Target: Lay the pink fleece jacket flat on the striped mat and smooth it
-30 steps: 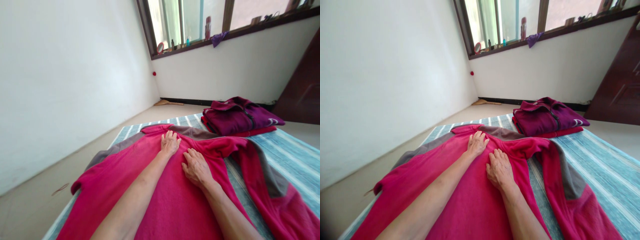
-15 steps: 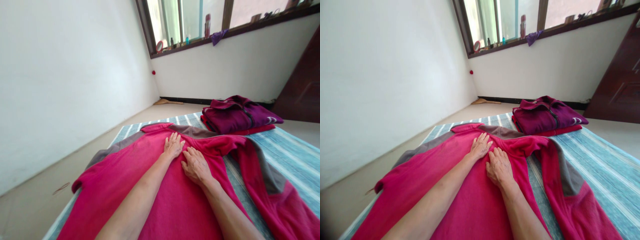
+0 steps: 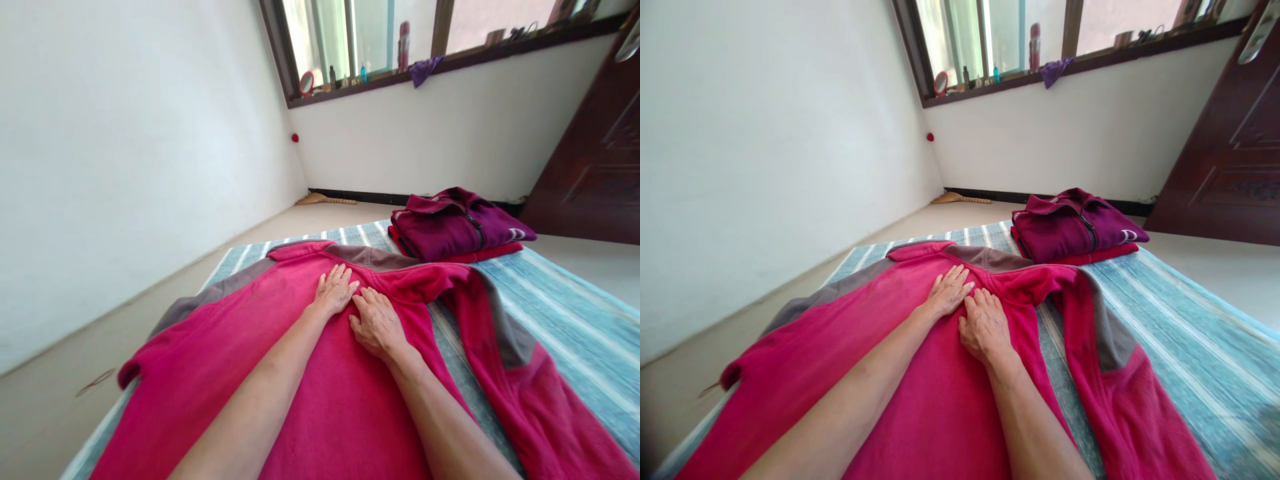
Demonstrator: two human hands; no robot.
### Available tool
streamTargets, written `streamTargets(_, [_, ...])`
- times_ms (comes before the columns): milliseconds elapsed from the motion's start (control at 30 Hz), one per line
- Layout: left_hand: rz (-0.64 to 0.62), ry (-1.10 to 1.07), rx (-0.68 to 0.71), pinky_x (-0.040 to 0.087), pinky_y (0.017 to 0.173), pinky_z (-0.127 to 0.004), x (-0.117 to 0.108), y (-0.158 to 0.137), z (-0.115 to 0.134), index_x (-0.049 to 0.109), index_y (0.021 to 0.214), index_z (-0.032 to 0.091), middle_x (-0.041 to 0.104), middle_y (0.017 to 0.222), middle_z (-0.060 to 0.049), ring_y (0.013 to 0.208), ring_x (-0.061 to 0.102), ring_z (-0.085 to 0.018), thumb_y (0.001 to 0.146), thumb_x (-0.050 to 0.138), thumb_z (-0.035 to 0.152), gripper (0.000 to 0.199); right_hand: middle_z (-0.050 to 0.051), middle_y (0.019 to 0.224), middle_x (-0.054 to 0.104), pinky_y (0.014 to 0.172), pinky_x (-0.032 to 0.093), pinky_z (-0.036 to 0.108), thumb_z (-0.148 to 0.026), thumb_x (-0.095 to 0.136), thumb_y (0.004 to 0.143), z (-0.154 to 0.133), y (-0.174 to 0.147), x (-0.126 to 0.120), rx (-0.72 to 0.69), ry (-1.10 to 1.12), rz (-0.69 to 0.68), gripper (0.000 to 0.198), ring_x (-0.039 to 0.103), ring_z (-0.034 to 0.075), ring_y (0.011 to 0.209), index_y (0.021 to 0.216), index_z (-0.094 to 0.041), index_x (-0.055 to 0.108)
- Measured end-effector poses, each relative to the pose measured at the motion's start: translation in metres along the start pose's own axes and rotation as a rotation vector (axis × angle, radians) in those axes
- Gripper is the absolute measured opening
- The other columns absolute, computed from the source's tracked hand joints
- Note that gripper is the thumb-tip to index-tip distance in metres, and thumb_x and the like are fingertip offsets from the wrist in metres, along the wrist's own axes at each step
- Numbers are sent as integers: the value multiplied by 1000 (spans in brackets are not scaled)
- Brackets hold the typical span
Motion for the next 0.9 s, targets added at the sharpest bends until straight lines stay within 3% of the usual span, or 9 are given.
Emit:
streamTargets(100, [18, 12, -10, 20, 113, -46, -5, -3, -5, 37, 140, 21, 27, 153, -8, 141, 19, -22, 96, 25, 47, 53, 14, 132, 51, 106, 27, 38, -29, 47, 86, 0, -1, 0, -9, -8, 7, 36, 40, 27, 125, 117, -13, 59])
streamTargets(200, [58, 35, -64, 22, 112, -46, -20, -15, -27, 40, 139, 18, 29, 152, -10, 141, 20, -23, 95, 26, 48, 54, 14, 132, 51, 106, 28, 38, -30, 47, 87, 1, -2, 1, -10, -5, 15, 35, 41, 27, 125, 115, -14, 60])
streamTargets(367, [91, 141, -365, 19, 111, -51, -44, -51, -106, 36, 141, 11, 24, 153, -15, 142, 16, -27, 94, 26, 51, 63, 14, 132, 51, 105, 29, 38, -31, 48, 87, 2, -1, 3, -15, -10, 17, 37, 41, 28, 125, 117, -14, 59])
streamTargets(500, [34, 130, -511, 16, 111, -55, -36, -70, -151, 24, 147, 13, 17, 154, -15, 143, 10, -30, 91, 22, 60, 73, 14, 131, 51, 104, 30, 38, -31, 49, 86, 2, 0, 4, -20, -20, 15, 36, 41, 28, 125, 117, -15, 59])
streamTargets(667, [13, 75, -521, 18, 109, -57, -24, -71, -159, 18, 149, 16, 12, 156, -13, 143, 8, -30, 89, 19, 64, 77, 13, 132, 51, 105, 30, 38, -32, 48, 87, 3, -1, 4, -18, -30, 21, 38, 41, 28, 126, 119, -15, 59])
streamTargets(900, [64, 114, -541, 17, 112, -51, -47, -97, -180, 26, 146, 10, 17, 154, -18, 142, 13, -30, 91, 22, 59, 74, 15, 133, 50, 104, 31, 39, -32, 47, 87, 3, -2, 8, -27, -39, 17, 39, 42, 28, 125, 119, -13, 59])
Point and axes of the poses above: each hand's wrist, its own y-axis towards the middle knuckle, its own x-axis out of the palm, z = x × y, the point moved 10 cm from there along y, towards the middle knuckle
